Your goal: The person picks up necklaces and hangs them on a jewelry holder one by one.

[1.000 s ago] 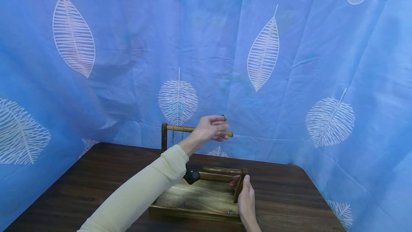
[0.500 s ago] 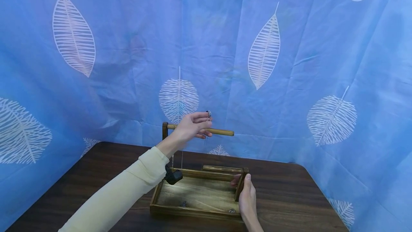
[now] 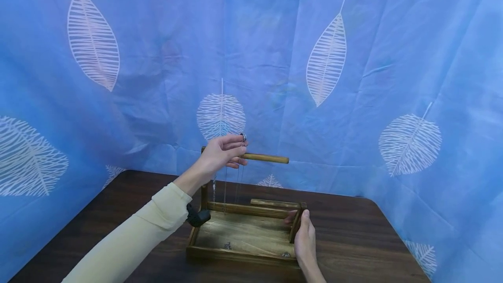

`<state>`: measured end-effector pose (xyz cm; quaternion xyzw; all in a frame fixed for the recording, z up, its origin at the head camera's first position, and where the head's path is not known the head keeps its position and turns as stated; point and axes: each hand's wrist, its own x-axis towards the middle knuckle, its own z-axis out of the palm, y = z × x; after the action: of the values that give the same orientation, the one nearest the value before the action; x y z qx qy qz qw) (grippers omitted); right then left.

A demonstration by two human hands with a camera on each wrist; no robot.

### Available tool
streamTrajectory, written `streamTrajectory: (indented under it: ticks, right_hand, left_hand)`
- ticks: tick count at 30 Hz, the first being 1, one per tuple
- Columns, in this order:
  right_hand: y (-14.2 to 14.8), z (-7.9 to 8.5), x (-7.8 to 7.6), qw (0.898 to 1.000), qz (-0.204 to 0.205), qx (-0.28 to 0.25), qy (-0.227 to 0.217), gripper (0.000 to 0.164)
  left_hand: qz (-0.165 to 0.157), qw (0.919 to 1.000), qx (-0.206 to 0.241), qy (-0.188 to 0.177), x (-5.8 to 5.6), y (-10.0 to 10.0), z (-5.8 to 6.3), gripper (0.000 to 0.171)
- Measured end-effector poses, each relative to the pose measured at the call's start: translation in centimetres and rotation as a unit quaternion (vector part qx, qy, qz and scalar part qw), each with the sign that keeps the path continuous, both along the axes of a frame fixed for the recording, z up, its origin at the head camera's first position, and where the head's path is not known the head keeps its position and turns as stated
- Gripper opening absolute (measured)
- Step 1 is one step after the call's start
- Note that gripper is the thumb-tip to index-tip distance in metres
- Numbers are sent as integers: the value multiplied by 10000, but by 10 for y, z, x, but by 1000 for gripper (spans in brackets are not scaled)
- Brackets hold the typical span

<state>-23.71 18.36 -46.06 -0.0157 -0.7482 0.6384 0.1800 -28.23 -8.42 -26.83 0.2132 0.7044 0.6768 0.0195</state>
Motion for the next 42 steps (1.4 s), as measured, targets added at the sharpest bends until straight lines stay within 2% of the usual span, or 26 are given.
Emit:
streamTrajectory:
  ticks: [6, 13, 20, 25, 29, 32, 37, 42]
  right_hand:
    - [1, 1, -1, 9999, -31, -8, 115, 69]
    - [3, 2, -2, 9999, -55, 8, 107, 68]
    - [3, 1, -2, 9999, -62, 4, 118, 68]
    - [3, 0, -2, 9999, -68, 25, 91, 68]
    - [2, 0, -2, 9999, -85, 7, 63, 68]
    - [1, 0, -1, 10000, -53, -11, 32, 70]
    - [0, 1, 0, 10000, -35, 4, 9, 71]
    - [0, 1, 0, 10000, -65, 56, 15, 72]
  left_hand:
    - [130, 9998, 81, 125, 9, -5, -14, 50]
    - [508, 9978, 209, 382, 14, -3, -39, 38]
    - [918, 9955, 114, 192, 16, 2, -68, 21]
    - [884, 9961, -37, 56, 19, 5, -88, 24]
    - [891, 9959, -183, -14, 18, 7, -108, 24]
    - [935, 9949, -363, -34, 12, 7, -125, 22]
    - [1012, 9932, -573, -95, 8, 6, -142, 22]
    - [833, 9929, -849, -80, 2, 2, -159, 19]
